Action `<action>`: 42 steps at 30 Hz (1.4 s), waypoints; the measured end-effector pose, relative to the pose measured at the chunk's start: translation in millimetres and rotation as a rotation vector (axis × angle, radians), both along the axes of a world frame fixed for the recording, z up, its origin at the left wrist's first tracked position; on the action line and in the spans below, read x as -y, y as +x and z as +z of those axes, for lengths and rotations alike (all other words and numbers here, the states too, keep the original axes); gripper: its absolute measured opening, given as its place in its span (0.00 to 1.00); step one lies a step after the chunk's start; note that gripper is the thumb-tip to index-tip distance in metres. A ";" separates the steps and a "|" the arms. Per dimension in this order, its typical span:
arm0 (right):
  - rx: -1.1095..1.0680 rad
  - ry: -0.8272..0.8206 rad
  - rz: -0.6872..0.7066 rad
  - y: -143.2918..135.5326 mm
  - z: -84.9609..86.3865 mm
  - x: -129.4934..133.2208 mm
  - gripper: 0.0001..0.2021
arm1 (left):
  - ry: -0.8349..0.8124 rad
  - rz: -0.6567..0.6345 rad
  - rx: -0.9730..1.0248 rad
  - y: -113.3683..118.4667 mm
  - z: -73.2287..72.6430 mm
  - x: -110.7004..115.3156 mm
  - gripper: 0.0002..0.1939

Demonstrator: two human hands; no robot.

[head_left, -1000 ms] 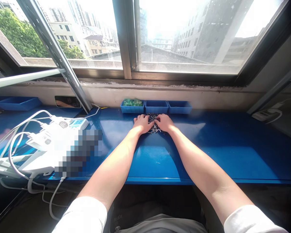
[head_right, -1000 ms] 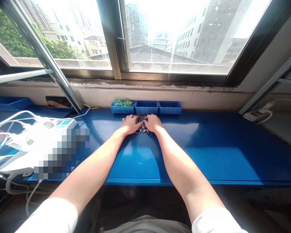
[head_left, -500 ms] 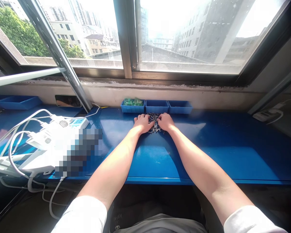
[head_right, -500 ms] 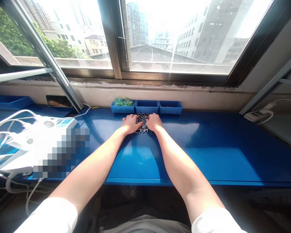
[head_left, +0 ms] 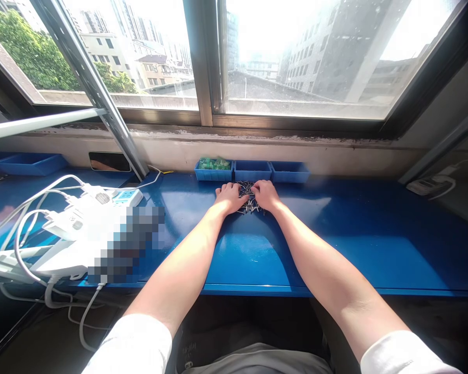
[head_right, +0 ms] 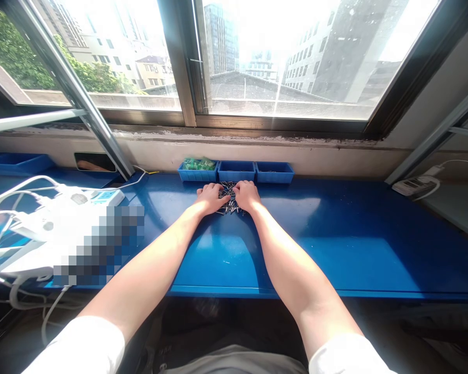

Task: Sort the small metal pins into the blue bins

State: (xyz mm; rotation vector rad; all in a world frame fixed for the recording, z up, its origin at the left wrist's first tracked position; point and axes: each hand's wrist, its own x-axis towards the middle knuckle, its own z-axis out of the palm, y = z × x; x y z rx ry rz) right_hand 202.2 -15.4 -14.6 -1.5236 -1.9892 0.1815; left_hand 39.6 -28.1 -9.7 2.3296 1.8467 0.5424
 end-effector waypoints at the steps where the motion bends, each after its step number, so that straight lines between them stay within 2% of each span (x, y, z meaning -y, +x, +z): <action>1: -0.022 0.035 0.024 -0.2 1.4 0.8 0.10 | 0.014 0.005 0.010 0.1 0.4 0.2 0.28; 4: -0.122 0.095 0.140 -1.6 6.0 4.0 0.08 | 0.109 -0.003 0.070 1.4 2.7 1.7 0.24; 8: -0.358 0.059 0.257 -5.2 9.4 8.0 0.06 | 0.230 -0.130 0.152 4.0 6.5 5.0 0.14; 12: -0.457 0.027 0.262 -7.5 11.7 10.7 0.08 | 0.252 -0.220 0.199 4.4 9.0 6.3 0.11; 17: -0.481 0.008 0.236 -7.5 13.9 11.7 0.08 | 0.276 -0.245 0.267 3.3 8.9 4.9 0.11; 21: -0.545 -0.017 0.229 -7.6 13.7 11.2 0.11 | 0.275 -0.220 0.287 3.4 7.6 3.2 0.10; 27: -0.671 -0.031 0.318 -6.3 16.0 11.8 0.18 | 0.284 -0.171 0.299 3.1 8.6 3.0 0.10; 35: -0.793 -0.126 0.407 -1.9 20.6 16.8 0.15 | 0.256 -0.133 0.290 3.1 10.3 5.2 0.12; 39: -0.748 -0.059 0.356 0.1 18.5 12.7 0.16 | 0.244 -0.047 0.297 4.4 11.3 5.3 0.16; 42: -0.615 0.072 0.225 3.4 15.8 7.4 0.16 | 0.231 0.059 0.290 4.3 11.0 4.0 0.22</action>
